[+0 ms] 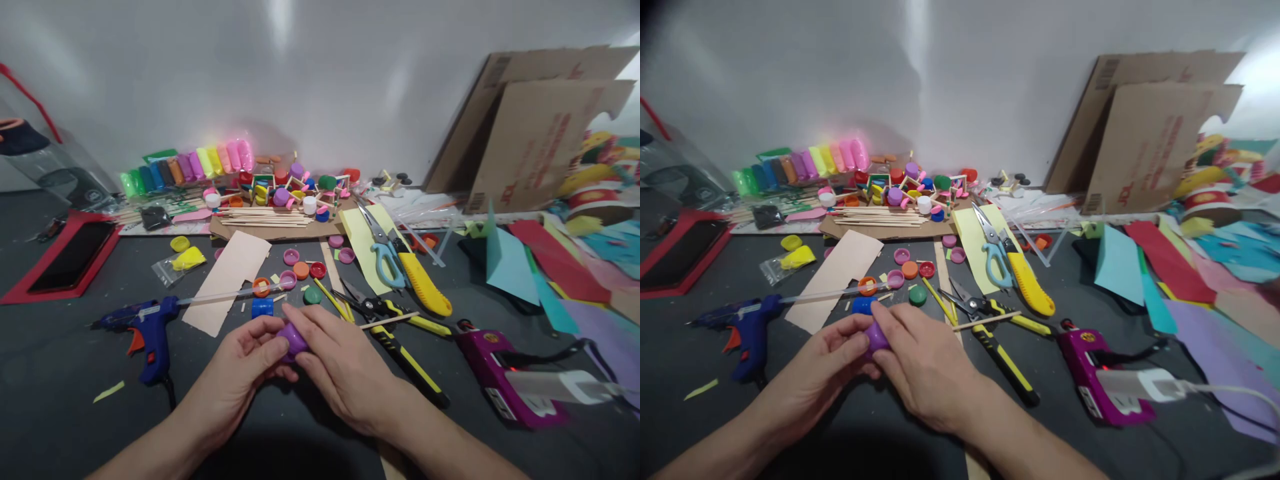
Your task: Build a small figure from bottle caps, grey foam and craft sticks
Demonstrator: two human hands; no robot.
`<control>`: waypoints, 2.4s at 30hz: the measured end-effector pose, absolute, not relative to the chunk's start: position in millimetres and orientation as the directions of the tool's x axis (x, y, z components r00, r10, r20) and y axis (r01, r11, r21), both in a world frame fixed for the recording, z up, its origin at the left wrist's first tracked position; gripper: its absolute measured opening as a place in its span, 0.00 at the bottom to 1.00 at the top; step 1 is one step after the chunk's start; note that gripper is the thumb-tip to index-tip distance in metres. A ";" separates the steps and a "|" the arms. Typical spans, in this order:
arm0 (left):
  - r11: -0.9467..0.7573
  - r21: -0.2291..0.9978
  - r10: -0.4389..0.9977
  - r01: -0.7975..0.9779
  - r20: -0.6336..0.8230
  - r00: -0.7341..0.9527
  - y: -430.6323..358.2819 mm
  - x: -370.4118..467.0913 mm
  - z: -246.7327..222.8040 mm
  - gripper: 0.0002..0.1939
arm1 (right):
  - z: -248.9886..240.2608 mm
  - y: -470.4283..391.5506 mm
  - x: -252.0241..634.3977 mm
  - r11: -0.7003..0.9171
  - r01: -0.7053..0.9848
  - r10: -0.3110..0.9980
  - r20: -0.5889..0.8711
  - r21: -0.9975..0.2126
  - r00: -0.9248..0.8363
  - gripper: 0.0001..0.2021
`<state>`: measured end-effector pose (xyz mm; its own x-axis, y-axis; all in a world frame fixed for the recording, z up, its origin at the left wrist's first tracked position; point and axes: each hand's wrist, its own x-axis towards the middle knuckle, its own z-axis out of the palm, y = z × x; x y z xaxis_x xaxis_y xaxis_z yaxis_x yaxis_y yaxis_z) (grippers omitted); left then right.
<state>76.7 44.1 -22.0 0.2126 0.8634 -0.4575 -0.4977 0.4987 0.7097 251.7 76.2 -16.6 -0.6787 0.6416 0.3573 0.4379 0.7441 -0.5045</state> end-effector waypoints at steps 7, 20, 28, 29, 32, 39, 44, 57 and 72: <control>0.347 0.918 0.937 -0.190 -0.345 0.043 47.2 68.5 -16.3 0.20 | -14.8 75.6 257.5 0.674 0.382 0.722 0.457 -0.633 -0.519 0.12; 0.590 0.763 0.796 -0.264 -0.494 0.351 31.6 81.4 -22.8 0.26 | -17.1 74.1 253.2 0.761 0.352 0.605 0.402 -0.544 -0.687 0.19; 0.664 0.728 0.712 -0.171 -0.545 0.442 27.0 83.4 -26.2 0.31 | -16.3 73.8 255.5 0.689 0.358 0.615 0.249 -0.630 -0.748 0.20; 0.660 0.734 0.714 -0.160 -0.547 0.438 27.2 82.8 -28.0 0.30 | -14.9 73.9 256.0 0.689 0.365 0.608 0.227 -0.626 -0.761 0.19; 0.642 0.753 0.723 -0.146 -0.531 0.441 26.1 82.2 -30.8 0.27 | -10.9 73.8 258.0 0.710 0.367 0.589 0.220 -0.601 -0.778 0.16; 0.532 0.801 0.834 -0.274 -0.439 0.334 36.2 72.8 -13.6 0.25 | -10.6 77.2 261.0 0.517 0.415 0.845 0.369 -0.749 -0.388 0.12; 0.462 0.808 0.886 -0.365 -0.436 0.156 50.3 62.3 -6.6 0.18 | -19.2 82.7 256.1 0.281 0.427 0.931 0.137 -0.859 -0.338 0.12; 0.159 0.876 0.972 -0.455 -0.219 -0.081 57.7 44.6 8.4 0.15 | -1.8 56.7 238.2 0.346 0.378 0.630 -0.085 -0.859 -0.772 0.12; -0.018 0.870 0.976 -0.493 -0.091 -0.196 61.2 34.6 16.9 0.16 | -33.7 30.6 211.2 0.479 0.109 0.340 0.069 -0.871 -0.938 0.06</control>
